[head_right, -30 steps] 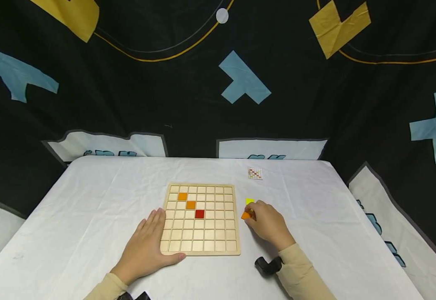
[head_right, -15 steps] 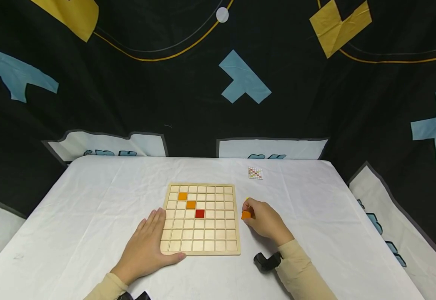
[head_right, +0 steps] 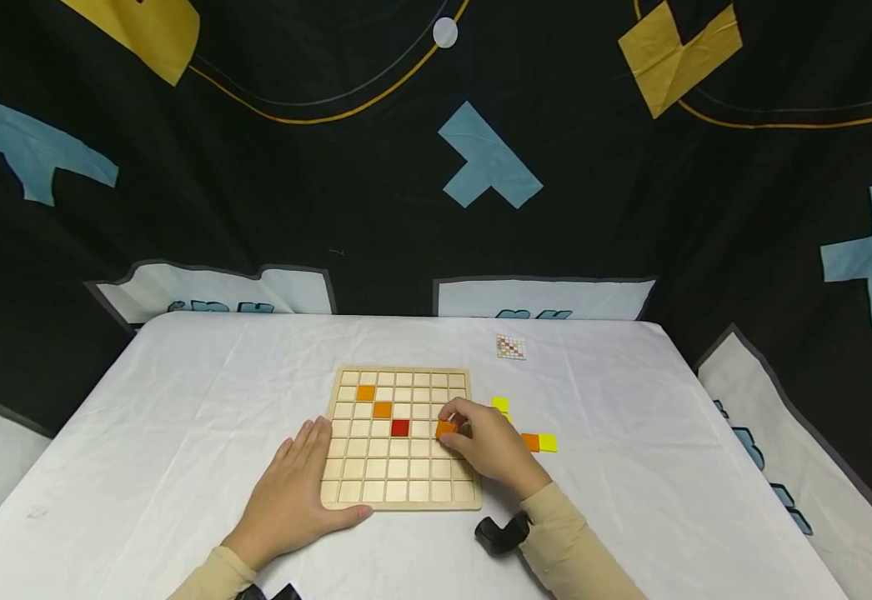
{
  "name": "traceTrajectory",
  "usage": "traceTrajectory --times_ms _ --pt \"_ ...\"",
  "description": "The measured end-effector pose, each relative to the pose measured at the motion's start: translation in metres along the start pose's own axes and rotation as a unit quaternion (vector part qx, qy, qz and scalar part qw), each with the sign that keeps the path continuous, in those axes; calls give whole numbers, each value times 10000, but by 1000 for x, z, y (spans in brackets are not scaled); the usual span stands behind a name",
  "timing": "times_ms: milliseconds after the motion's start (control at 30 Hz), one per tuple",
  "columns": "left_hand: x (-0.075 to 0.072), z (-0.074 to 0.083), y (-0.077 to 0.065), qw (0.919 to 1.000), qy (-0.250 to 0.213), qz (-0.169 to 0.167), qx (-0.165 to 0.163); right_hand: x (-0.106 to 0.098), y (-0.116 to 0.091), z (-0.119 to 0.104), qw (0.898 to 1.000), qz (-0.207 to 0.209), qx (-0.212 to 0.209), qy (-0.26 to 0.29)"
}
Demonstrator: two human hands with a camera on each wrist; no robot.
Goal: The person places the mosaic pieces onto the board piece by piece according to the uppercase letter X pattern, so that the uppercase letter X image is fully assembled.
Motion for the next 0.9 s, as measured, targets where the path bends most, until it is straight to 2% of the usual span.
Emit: traceTrajectory --times_ms 200,300,467,900 --pt "0 0 0 10000 -11 68 15 19 3 -18 9990 -177 -400 -34" --pt "1 -1 1 10000 5 33 -14 22 3 -23 9985 -137 -518 -134" --pt "1 0 1 10000 3 -6 -2 23 3 -25 9982 -59 -523 -283" --pt "2 -2 1 10000 -5 -22 -32 21 -3 -30 9946 -312 -752 -644"
Point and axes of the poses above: each hand's wrist, its own y-axis towards the middle knuckle, its own x-axis out of the palm, z = x × y, the point moved 9 cm from there along y, towards the middle knuckle, and after that the axes turned 13 degrees about -y, right-handed, at the moved point
